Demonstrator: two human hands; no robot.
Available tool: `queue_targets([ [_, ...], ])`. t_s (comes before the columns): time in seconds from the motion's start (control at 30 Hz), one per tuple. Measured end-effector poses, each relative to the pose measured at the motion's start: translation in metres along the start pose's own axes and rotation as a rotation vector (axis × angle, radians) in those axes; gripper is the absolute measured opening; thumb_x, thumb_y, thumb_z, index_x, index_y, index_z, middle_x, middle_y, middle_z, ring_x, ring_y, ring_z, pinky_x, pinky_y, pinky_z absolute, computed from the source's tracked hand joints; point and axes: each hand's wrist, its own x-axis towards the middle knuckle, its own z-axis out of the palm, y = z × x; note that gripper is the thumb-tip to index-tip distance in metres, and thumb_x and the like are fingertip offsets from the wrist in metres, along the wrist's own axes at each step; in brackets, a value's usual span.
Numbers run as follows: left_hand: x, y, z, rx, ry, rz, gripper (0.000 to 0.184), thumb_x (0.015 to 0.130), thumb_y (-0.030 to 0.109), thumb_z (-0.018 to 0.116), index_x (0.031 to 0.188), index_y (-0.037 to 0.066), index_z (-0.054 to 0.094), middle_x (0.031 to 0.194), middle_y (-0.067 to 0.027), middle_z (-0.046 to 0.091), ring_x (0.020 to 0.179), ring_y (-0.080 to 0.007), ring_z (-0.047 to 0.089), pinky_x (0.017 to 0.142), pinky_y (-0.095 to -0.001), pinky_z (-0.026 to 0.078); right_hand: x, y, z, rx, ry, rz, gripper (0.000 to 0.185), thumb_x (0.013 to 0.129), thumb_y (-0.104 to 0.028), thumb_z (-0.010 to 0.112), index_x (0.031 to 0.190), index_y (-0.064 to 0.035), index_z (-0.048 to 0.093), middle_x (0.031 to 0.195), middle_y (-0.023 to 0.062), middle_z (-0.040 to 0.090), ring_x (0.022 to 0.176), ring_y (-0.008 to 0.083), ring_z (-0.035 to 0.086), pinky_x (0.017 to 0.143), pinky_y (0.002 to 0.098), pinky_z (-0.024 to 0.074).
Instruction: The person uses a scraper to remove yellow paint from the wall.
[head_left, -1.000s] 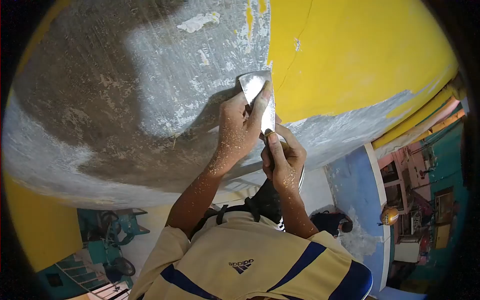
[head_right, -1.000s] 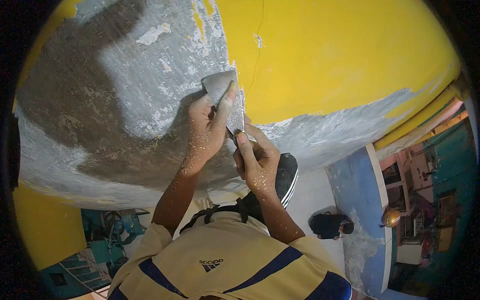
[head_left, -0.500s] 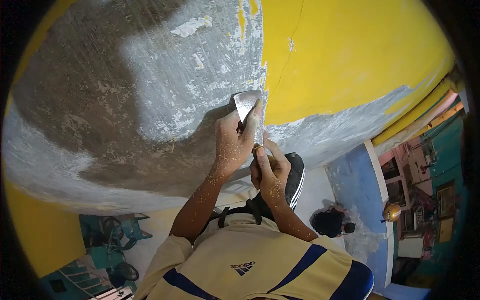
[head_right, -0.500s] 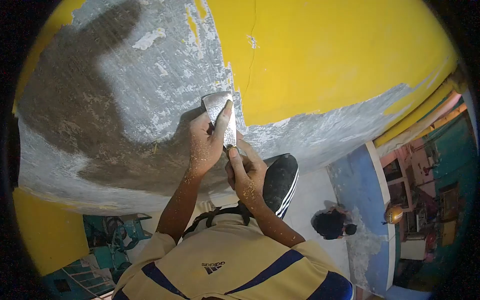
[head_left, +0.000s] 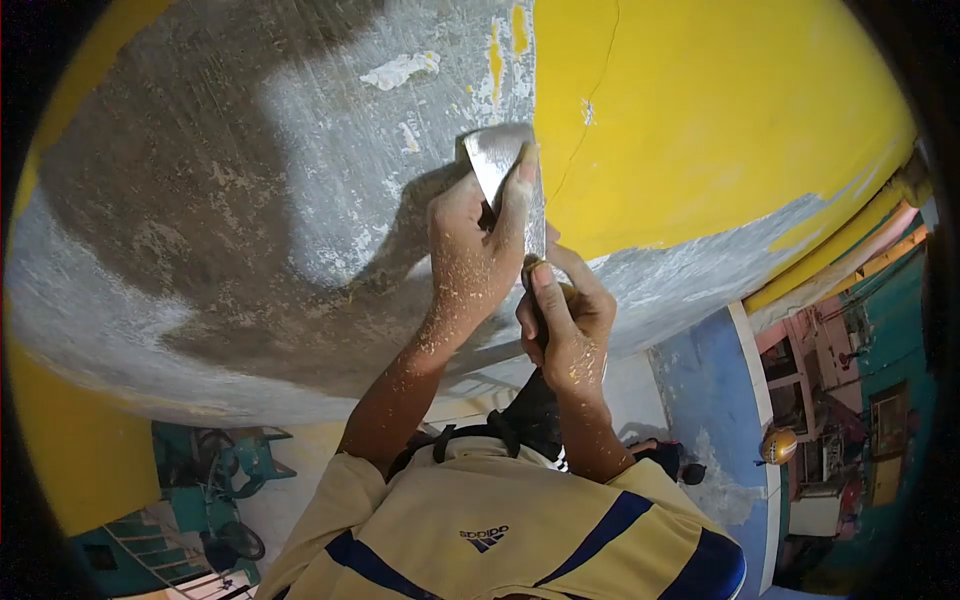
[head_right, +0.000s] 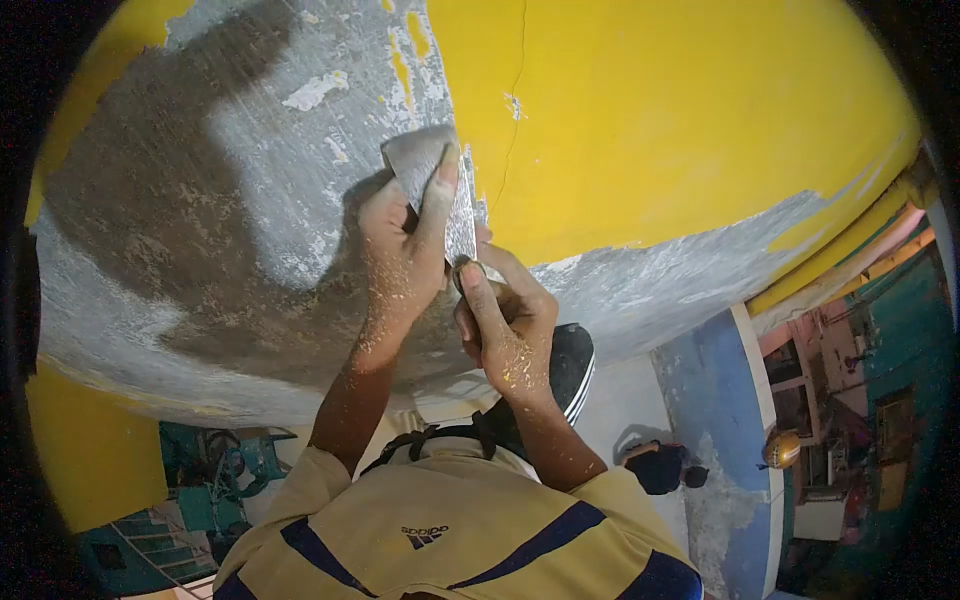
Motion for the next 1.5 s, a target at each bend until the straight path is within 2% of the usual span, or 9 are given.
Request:
queue_targets([
  [0.07,0.01,0.011,0.0,-0.109,-0.022,-0.012,0.029,0.101,0.024,0.063,0.092,-0.003,0.068,0.067,-0.0014,0.064,0.061,-0.0073,0.062,0.054,-0.0243,0.047,0.003,-0.014,0.005,-0.016,-0.028,-0.006,0.032,0.105,-0.018,0.057,0.134,-0.0042,0.057,0.059,-0.0013,0.053,0.045,0.0044,0.043,0.04,0.0218,0.0298],
  [0.17,0.007,0.024,-0.011,0.141,-0.057,0.063,0.031,0.101,0.025,0.064,0.089,-0.004,0.067,0.065,0.0014,0.06,0.062,-0.0039,0.055,0.054,-0.0239,0.043,-0.002,-0.006,0.007,0.001,-0.044,-0.023,0.033,0.105,-0.016,0.056,0.136,-0.0048,0.056,0.062,-0.0008,0.054,0.046,0.0043,0.043,0.041,0.0217,0.0307],
  [0.3,-0.017,-0.011,-0.01,0.122,-0.128,-0.055,0.028,0.102,0.02,0.061,0.113,-0.005,0.07,0.077,0.0011,0.065,0.068,-0.0025,0.053,0.057,-0.0237,0.043,-0.012,0.033,-0.009,0.046,0.0,0.012,0.035,0.105,-0.016,0.056,0.138,-0.0045,0.054,0.069,-0.0003,0.055,0.049,0.0038,0.043,0.042,0.0219,0.0313],
  [0.43,-0.014,-0.012,-0.003,-0.026,-0.129,-0.145,0.028,0.103,0.019,0.06,0.115,-0.004,0.07,0.08,-0.0007,0.068,0.067,-0.0046,0.06,0.058,-0.0235,0.049,-0.013,0.018,-0.007,0.014,0.0,0.037,0.033,0.105,-0.015,0.056,0.135,-0.0025,0.055,0.064,-0.0014,0.053,0.048,0.0032,0.042,0.042,0.0216,0.0295],
  [0.63,-0.007,-0.005,-0.003,0.068,-0.08,0.015,0.027,0.101,0.019,0.062,0.107,-0.006,0.071,0.07,-0.0029,0.067,0.062,-0.0046,0.057,0.052,-0.0257,0.044,-0.012,0.007,0.002,0.078,0.048,0.107,0.032,0.104,-0.015,0.057,0.134,-0.0031,0.055,0.063,-0.001,0.054,0.048,0.0032,0.042,0.042,0.0216,0.0291],
  [0.9,0.029,0.027,-0.003,0.058,-0.021,0.196,0.027,0.103,0.02,0.061,0.1,-0.005,0.071,0.074,0.0005,0.064,0.064,-0.0033,0.052,0.056,-0.0228,0.041,0.018,-0.021,0.011,0.017,-0.04,-0.049,0.031,0.105,-0.015,0.057,0.134,-0.0048,0.057,0.06,-0.0022,0.05,0.047,0.004,0.04,0.043,0.0215,0.029],
  [1.17,-0.018,-0.018,-0.003,0.102,-0.038,0.061,0.025,0.1,0.017,0.062,0.105,-0.006,0.07,0.064,-0.0049,0.061,0.055,-0.0042,0.049,0.046,-0.0282,0.036,-0.017,0.014,-0.009,0.018,0.008,0.12,0.034,0.106,-0.019,0.054,0.137,-0.0051,0.056,0.058,-0.002,0.049,0.044,0.0037,0.038,0.041,0.0227,0.0268],
  [1.43,-0.006,0.001,0.003,0.041,-0.01,0.051,0.033,0.1,0.019,0.064,0.078,-0.007,0.063,0.056,-0.0027,0.055,0.055,-0.0037,0.048,0.045,-0.0295,0.037,-0.011,0.002,0.004,0.058,0.084,0.066,0.033,0.106,-0.021,0.054,0.133,-0.0029,0.058,0.054,-0.0007,0.045,0.038,0.0045,0.033,0.035,0.0214,0.0223],
  [1.5,-0.006,-0.005,0.002,0.043,-0.025,0.058,0.035,0.1,0.019,0.064,0.075,-0.006,0.061,0.056,-0.0029,0.055,0.056,-0.004,0.048,0.045,-0.0302,0.037,-0.015,0.002,0.001,0.095,0.047,0.079,0.035,0.105,-0.02,0.056,0.136,-0.0035,0.056,0.064,-0.002,0.05,0.044,0.0041,0.038,0.037,0.0219,0.0265],
])
